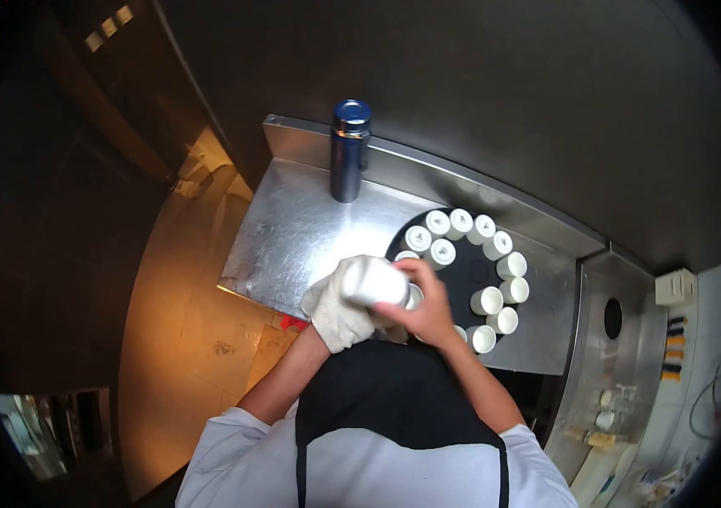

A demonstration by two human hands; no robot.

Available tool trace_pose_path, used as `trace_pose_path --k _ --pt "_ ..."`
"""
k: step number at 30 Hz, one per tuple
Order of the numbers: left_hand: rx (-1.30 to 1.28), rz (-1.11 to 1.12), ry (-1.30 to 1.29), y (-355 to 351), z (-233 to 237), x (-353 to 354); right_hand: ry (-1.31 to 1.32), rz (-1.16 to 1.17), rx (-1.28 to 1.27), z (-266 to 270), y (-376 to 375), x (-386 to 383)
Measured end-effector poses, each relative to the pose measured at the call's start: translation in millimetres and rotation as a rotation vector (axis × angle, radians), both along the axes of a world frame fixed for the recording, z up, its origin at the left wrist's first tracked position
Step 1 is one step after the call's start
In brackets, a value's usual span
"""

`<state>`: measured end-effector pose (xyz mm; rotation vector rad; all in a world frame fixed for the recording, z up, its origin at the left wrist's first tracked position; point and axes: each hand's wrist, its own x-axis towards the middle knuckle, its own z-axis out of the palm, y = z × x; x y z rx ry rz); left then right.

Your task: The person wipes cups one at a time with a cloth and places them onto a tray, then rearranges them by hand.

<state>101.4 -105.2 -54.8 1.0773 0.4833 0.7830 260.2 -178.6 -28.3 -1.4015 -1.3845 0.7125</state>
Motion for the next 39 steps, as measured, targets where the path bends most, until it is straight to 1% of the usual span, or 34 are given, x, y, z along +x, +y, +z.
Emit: trace_pose_path --k 1,2,3,4,5,6,8,9,10,11,12,13,14,16,18,19,20,22,23,24,25,26,28,29,30,31,32,34,35,37,38,39 --pt "-0.415 -0.059 -0.226 -5.1 -42.4 -1.3 -0.051 0.045 0.034 0.3 2.6 -11.1" --pt "-0.398 -0.087 -0.26 -8.6 -53.0 -3.6 -0.105 0.089 0.07 2.2 6.9 -15.4" --pt "-0.381 -0.117 -0.294 -11.7 -51.4 -4.5 -0.214 0.108 0.12 5.2 9.7 -13.0" --pt "-0.336 -0.114 -0.227 -11.9 -48.3 -8.7 -0.322 0.128 0.168 7.9 12.4 -10.4" --pt "-0.291 -0.109 -0.161 -13.9 -27.0 -13.3 -0.332 0.178 0.151 2.8 14.8 -7.9" --pt "-0.248 -0.097 -0.096 -14.9 -16.7 -17.5 -0.361 0.174 0.163 -0.7 16.2 -5.5" --pt "0.189 0.049 0.288 -8.7 -39.4 -19.7 -0.418 0.181 0.186 -4.6 20.0 -2.8" --pt "0.334 0.061 0.402 -4.6 -18.2 -21.0 -0.43 0.211 0.128 -1.2 20.8 -2.4" --pt "0.479 0.075 0.516 2.4 0.3 -22.3 -0.173 0.219 0.082 -4.8 21.3 -6.4" --pt "-0.161 -0.096 -0.054 11.2 13.4 -27.0 0.083 0.227 0.036 -12.6 22.3 -13.3" --pt "-0.872 -0.135 -0.544 20.0 26.6 -31.8 0.338 0.232 -0.012 -21.7 24.4 -19.2" --pt "-0.885 -0.042 -0.553 20.0 45.9 -36.5 0.427 0.304 -0.089 -33.4 28.1 -22.4" --pt "-0.898 0.048 -0.56 21.2 65.6 -41.5 0.511 0.333 -0.19 -31.1 26.5 -33.6" --pt "-0.603 0.321 -0.516 33.8 109.3 -59.1 0.268 0.522 -0.24 -41.3 25.8 -51.4" --pt "-0.296 0.584 -0.464 48.4 140.9 -78.7 0.149 0.73 -0.466 -43.5 26.7 -57.5" --pt "-0.238 0.601 -0.426 52.7 147.3 -85.4 0.255 0.73 -0.497 -44.6 24.4 -59.1" --pt "-0.179 0.619 -0.389 56.4 153.2 -91.4 0.36 0.67 -0.489 -38.3 23.7 -56.6" --pt "-0.059 0.663 -0.311 62.8 162.1 -104.8 0.569 0.555 -0.472 -4.4 19.0 -47.5" --pt "0.0 0.684 -0.266 66.0 164.5 -112.7 0.686 0.542 -0.403 27.8 18.1 -42.4" --pt "0.113 0.712 -0.179 70.8 146.2 -114.6 0.654 0.505 -0.29 47.6 18.2 -39.1" --pt "0.224 0.746 -0.091 75.8 127.9 -116.4 0.568 0.423 -0.189 66.3 17.0 -40.1" --pt "0.331 0.786 -0.006 80.9 109.5 -118.1 0.305 0.399 0.063 86.4 23.1 -41.7" --pt "-0.392 0.397 -0.494 45.9 93.4 -98.7 -0.247 0.325 0.55 116.1 40.6 -45.1" --pt "-0.304 0.378 -0.34 40.3 60.1 -95.6 -0.335 0.371 0.579 116.8 45.1 -47.4" --pt "-0.395 0.049 -0.536 37.6 60.6 -87.0 -0.422 0.42 0.608 115.9 49.3 -50.0" --pt "-0.353 -0.004 -0.548 33.4 58.9 -85.9 -0.509 0.471 0.636 114.6 52.0 -51.3" --pt "-0.308 -0.053 -0.562 30.6 57.2 -85.0 -0.51 0.472 0.6 112.9 51.8 -49.2" --pt "-0.241 0.083 -0.379 30.3 56.1 -83.1 -0.503 0.482 0.526 102.8 46.4 -46.4" --pt "-0.213 0.153 -0.28 27.9 54.4 -84.2 -0.466 0.441 0.469 91.5 44.8 -50.2" --pt "0.396 0.322 0.167 21.4 45.9 -85.6 -0.311 0.364 0.366 73.0 43.6 -60.8" --pt "0.441 0.33 0.18 16.8 33.9 -84.5 -0.234 0.327 0.314 68.2 41.7 -66.2" --pt "0.485 0.34 0.192 12.2 21.9 -83.3 -0.01 0.351 0.037 72.5 34.0 -70.4"
